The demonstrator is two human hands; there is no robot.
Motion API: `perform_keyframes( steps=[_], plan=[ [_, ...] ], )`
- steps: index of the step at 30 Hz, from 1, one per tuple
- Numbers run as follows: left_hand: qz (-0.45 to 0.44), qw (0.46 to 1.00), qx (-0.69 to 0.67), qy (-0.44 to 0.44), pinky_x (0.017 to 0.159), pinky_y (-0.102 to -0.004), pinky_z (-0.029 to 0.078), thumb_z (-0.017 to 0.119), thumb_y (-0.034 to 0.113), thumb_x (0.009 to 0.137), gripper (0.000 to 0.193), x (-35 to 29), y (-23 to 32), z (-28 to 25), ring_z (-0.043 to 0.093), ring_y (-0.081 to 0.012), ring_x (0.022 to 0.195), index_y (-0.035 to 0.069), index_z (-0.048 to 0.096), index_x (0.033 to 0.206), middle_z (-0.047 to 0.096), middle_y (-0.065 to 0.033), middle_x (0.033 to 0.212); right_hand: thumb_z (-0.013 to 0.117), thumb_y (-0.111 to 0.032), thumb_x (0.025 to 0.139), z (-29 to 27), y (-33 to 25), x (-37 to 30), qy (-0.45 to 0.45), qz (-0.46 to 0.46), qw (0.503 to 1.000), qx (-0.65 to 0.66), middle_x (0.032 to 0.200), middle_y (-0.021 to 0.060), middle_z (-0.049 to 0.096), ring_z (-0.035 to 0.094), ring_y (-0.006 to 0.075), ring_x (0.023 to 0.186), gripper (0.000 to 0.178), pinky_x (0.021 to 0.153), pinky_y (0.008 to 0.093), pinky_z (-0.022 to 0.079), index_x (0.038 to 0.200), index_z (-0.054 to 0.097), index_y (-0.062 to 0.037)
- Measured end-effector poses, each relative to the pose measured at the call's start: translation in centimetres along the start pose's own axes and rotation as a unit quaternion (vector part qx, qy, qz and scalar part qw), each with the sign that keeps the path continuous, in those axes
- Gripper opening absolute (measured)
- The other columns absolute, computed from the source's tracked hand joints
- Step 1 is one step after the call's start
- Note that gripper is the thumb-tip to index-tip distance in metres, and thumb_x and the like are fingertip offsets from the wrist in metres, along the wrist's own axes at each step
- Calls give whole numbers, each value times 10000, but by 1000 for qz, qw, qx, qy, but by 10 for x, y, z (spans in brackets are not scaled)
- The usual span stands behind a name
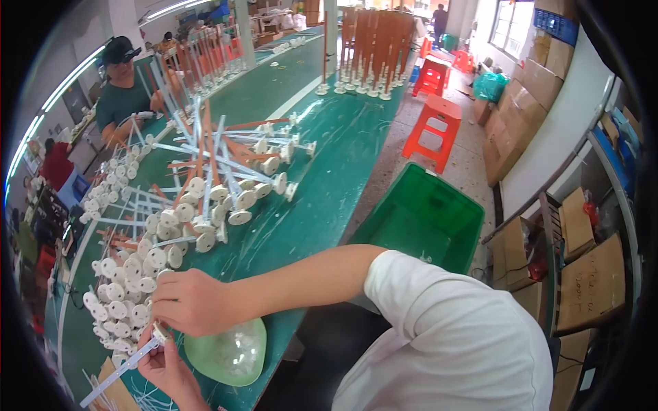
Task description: Manually assembling plastic base components with sticks and small fasteners at a factory workstation.
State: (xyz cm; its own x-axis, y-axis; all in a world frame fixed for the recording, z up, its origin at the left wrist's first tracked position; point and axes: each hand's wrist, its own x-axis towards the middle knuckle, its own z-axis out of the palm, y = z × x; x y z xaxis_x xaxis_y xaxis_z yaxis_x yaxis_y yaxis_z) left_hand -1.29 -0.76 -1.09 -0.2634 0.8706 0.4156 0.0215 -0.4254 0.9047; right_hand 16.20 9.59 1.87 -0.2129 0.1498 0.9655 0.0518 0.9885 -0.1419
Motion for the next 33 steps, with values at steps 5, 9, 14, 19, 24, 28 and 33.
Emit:
perform_keyframes(
  steps=[5,9,14,19,24,28,33],
  plan=[
    [-38,993,-84,76,951,-342,526,652,-51,867,429,3,11,21,609,-195,1089,-55,534,1280,585,-131,1253,713,-88,723,0,3,-3,-5,18,999,26,831,78,646,644,272,725,132,587,371,524,809,624,-42],
    [-48,983,-163,67,984,-353,511,638,-58,876,447,1,0,4,589,-209,1142,-51,500,1301,570,-135,1256,727,-57,777,-3,-5,1,-2,31,995,91,845,83,652,645,279,715,121,582,370,525,869,651,-41],
    [-53,971,-229,39,1054,-392,459,683,-16,858,497,-9,18,9,583,-234,1153,-58,472,1306,578,-136,1243,745,-45,759,0,-14,3,7,30,988,150,867,84,673,655,271,711,137,588,359,533,876,673,-47],
    [-61,948,-313,-18,1021,-373,489,770,66,824,560,1,7,18,601,-221,1128,-29,486,1297,600,-126,1218,778,17,692,-12,-6,9,37,-23,994,105,832,96,690,665,248,657,189,546,320,536,861,702,-22],
    [-66,944,-324,-4,979,-364,542,775,67,824,518,-4,17,13,637,-255,1118,-28,529,1270,630,-139,1203,776,39,676,-5,-8,10,17,-64,990,125,822,115,687,666,249,650,204,544,308,536,862,699,6],
    [-68,938,-339,-18,1006,-402,538,772,73,828,488,-2,17,12,625,-297,1166,-22,553,1254,634,-158,1216,770,49,657,-5,-7,7,1,-82,988,133,836,118,684,661,250,646,239,544,309,535,881,690,22],
    [-69,938,-340,-17,981,-383,548,772,64,827,489,-3,22,17,648,-260,1104,-17,553,1257,645,-147,1183,758,50,640,-3,-6,5,11,-89,987,132,845,121,680,658,249,643,250,541,308,537,876,678,24]
  ],
)
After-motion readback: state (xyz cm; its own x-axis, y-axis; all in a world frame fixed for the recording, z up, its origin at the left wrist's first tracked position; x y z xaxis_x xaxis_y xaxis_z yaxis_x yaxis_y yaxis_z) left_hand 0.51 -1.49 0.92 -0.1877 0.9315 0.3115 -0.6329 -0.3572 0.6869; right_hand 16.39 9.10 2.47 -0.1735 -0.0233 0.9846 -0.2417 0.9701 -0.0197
